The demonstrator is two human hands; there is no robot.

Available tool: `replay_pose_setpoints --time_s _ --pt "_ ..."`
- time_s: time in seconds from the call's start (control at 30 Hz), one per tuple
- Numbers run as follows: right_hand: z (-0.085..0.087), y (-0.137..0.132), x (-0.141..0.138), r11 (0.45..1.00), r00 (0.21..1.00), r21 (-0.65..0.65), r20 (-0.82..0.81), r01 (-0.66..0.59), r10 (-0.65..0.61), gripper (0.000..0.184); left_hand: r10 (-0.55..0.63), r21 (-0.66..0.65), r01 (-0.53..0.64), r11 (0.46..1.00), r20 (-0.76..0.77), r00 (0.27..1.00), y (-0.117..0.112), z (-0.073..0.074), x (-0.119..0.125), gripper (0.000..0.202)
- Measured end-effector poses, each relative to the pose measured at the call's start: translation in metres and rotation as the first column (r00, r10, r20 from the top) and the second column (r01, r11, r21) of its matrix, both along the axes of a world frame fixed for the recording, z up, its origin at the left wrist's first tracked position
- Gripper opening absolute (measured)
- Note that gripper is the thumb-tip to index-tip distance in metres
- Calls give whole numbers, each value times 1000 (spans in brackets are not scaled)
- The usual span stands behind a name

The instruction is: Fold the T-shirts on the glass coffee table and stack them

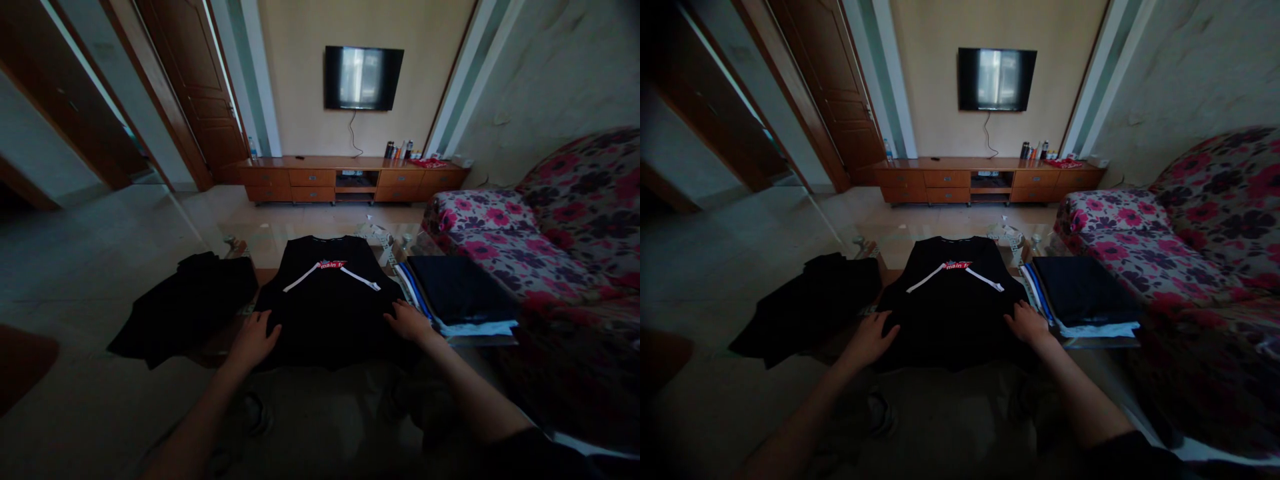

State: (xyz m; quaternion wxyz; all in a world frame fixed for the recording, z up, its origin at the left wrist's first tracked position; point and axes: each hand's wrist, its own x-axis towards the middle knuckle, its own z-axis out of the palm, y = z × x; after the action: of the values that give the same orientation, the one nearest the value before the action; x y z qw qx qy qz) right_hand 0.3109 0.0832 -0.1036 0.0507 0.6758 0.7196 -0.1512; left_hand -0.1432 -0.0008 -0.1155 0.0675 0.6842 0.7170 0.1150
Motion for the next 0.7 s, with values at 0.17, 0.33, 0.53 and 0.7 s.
replay_pose_setpoints --time_s 0.17,0.33,0.53,0.7 --pt "1 -26 26 998 995 47 -93 -33 37 53 -19 -60 23 998 59 998 -12 6 -30 37" --pt "-3 -20 51 998 997 59 -76 28 -23 35 166 -241 -172 955 -45 985 -17 -5 -55 39" --pt "-4 -16 64 979 982 -85 65 183 -178 27 276 -451 -316 835 -155 949 -16 -6 -68 48" --pt "13 -24 68 961 980 -191 33 197 -195 27 230 -504 -234 832 -70 971 -18 -8 -81 39"
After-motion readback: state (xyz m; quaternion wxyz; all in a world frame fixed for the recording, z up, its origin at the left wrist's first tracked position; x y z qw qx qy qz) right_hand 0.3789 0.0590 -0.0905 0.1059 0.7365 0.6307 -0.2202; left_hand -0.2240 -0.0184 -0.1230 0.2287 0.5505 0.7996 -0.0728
